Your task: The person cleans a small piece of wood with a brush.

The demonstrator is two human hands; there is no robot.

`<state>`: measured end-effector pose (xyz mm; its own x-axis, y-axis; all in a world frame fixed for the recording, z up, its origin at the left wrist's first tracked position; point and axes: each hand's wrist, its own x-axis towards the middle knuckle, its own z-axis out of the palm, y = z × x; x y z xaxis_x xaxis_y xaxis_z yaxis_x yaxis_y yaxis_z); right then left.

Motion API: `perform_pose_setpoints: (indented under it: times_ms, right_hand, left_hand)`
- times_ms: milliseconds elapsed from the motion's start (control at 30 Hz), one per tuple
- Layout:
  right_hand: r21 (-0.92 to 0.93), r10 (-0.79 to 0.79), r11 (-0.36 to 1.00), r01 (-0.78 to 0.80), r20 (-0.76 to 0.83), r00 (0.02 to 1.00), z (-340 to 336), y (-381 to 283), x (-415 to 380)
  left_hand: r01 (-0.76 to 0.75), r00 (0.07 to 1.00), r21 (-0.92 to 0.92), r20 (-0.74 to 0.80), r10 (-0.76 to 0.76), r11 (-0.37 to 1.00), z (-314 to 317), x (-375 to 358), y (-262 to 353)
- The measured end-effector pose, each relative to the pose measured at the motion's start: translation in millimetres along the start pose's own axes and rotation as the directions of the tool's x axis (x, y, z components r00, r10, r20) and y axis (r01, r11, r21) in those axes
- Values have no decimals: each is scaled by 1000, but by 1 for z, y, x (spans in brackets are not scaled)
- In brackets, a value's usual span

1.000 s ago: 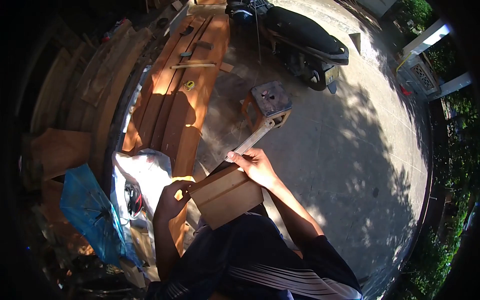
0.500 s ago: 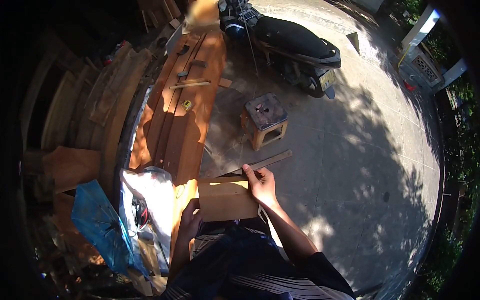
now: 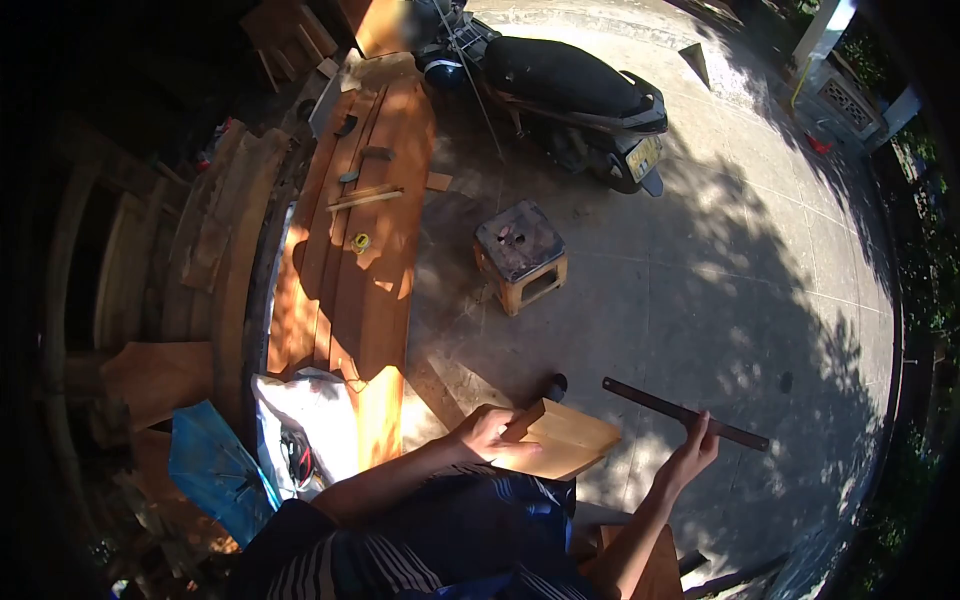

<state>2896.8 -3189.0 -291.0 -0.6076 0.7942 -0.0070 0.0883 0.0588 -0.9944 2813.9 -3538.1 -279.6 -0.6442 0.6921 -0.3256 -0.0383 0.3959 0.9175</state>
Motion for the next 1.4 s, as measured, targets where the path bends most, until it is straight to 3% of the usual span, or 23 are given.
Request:
perform_pose_setpoints:
  times_ms: [67, 133, 167, 200, 233, 267, 300, 367, 400, 500, 533, 633, 700, 800, 867, 933, 1033, 1067, 1200, 1267, 1333, 1367, 1400]
  right_hand:
    - [-72, 29, 996, -45, -210, 977, -41, 6, 51]
    - [125, 81, 991, -37, -367, 927, -82, 10, 102]
    - [-365, -186, 930, 32, -396, 899, -126, 37, 128]
    - [-768, -430, 637, 65, -284, 857, -158, 59, 156]
    - [-229, -185, 972, 56, -594, 783, -166, 48, 186]
    - [408, 204, 904, 131, -679, 705, -164, 34, 222]
    - [-504, -229, 854, -132, -591, 774, -174, 51, 239]
    - [47, 44, 999, -18, -640, 767, -190, 65, 314]
    - [318, 174, 947, 39, -611, 772, -199, 63, 346]
    - [503, 319, 851, -153, -263, 910, -122, 38, 443]
    - [538, 326, 802, -260, -29, 945, -88, 31, 473]
    - [401, 326, 839, -369, 174, 929, 40, -5, 548]
    - [295, 364, 857, -422, 232, 902, 103, -13, 599]
    - [34, 282, 942, -334, 459, 842, 163, -22, 674]
    - [-57, 393, 903, -426, 513, 763, 180, -37, 726]
    - [-234, 336, 941, -246, 546, 767, 177, -24, 778]
    - [-564, 428, 814, -140, 419, 801, 145, -22, 849]
    - [-633, 481, 746, -205, 300, 824, 132, -15, 869]
    - [-466, 565, 735, -493, 17, 825, 75, 19, 949]
    - [-398, 480, 784, -476, -97, 872, 58, 52, 997]
    - [-71, 418, 894, -442, -220, 881, 64, 80, 1066]
    - [85, 405, 914, -398, -286, 869, 62, 91, 1106]
    - [64, 377, 925, -374, -262, 888, 66, 106, 1154]
  left_hand:
    - [-48, 992, 82, -111, 57, 995, 9, 44, -8]
    - [-4, 987, 99, -157, 20, 995, 5, 95, -7]
    - [7, 984, 141, -175, 18, 990, 0, 121, -2]
    - [21, 981, 181, -195, 15, 983, -9, 149, 5]
    - [53, 982, 242, -191, -6, 969, -17, 179, 16]
    - [80, 980, 304, -200, -19, 949, -22, 212, 18]
    - [66, 975, 361, -221, 16, 930, -29, 244, 25]
    - [30, 958, 410, -273, 91, 912, -44, 302, 46]
    - [6, 943, 395, -307, 126, 919, -53, 331, 62]
    - [0, 917, 333, -376, 133, 943, -65, 411, 100]
    - [-29, 894, 259, -425, 141, 966, -69, 435, 113]
    - [62, 881, 147, -474, 15, 987, -85, 512, 153]
    - [-18, 858, 19, -514, 25, 1000, -86, 575, 148]
    - [-15, 840, 298, -514, 174, 954, -103, 678, 169]
    - [-70, 893, 345, -396, 212, 936, -119, 743, 201]
    - [-120, 927, 402, -282, 247, 908, -138, 822, 238]
    - [-178, 969, 453, -75, 237, 873, -163, 930, 299]
    - [-201, 971, 508, -12, 240, 838, -169, 973, 313]
    - [-243, 969, 587, 108, 222, 772, -179, 1142, 348]
    - [-183, 980, 649, 65, 186, 738, -180, 1217, 348]
    - [-109, 989, 702, 9, 145, 704, -185, 1287, 334]
    - [-16, 993, 652, -80, 89, 758, -186, 1324, 298]
    - [73, 987, 344, -158, -19, 936, -189, 1354, 264]
